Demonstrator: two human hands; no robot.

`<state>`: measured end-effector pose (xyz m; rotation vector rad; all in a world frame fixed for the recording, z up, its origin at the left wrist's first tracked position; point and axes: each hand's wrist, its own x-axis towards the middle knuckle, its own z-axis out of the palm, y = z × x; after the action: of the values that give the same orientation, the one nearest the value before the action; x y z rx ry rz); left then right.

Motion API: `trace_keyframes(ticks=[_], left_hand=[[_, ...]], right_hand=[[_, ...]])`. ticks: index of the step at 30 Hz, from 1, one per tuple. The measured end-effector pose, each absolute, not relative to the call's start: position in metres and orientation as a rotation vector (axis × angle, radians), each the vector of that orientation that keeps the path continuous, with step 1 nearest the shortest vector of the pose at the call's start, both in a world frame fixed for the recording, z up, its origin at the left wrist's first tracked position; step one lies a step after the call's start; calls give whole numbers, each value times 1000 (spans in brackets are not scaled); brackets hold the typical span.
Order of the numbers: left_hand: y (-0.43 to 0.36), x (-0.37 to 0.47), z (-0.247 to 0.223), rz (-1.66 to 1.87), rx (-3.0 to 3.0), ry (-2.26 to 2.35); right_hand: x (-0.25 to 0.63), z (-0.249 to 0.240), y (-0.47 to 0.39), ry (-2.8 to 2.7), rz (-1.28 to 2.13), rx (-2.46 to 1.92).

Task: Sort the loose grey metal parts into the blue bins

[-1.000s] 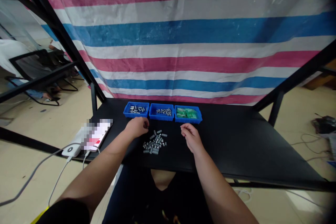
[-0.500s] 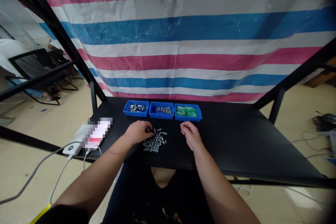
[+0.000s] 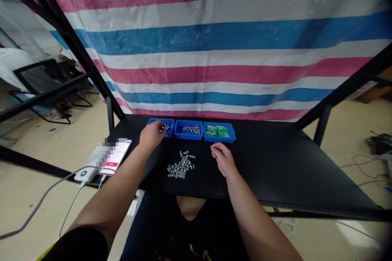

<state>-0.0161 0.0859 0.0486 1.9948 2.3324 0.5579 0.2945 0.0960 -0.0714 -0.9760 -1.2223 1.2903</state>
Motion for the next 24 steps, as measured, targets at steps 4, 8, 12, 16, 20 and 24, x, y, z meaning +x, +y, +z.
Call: trace_keyframes(ticks=[4, 8, 12, 16, 20, 24], left_hand=[[81, -14, 40, 686, 2117, 2205], [61, -3, 22, 476, 2226, 1974], [47, -13, 11, 315, 2149, 2202], [47, -38, 0, 288, 1977, 2530], [50, -55, -9, 128, 1935, 2527], [46, -56, -11, 118, 1985, 2418]], right_hand=[[294, -73, 97, -1223, 1278, -991], [294, -73, 97, -1221, 1273, -1000], [295, -71, 96, -1219, 1296, -990], [295, -71, 97, -1216, 1297, -982], [294, -70, 96, -1219, 1306, -978], [294, -69, 95, -1217, 1300, -977]])
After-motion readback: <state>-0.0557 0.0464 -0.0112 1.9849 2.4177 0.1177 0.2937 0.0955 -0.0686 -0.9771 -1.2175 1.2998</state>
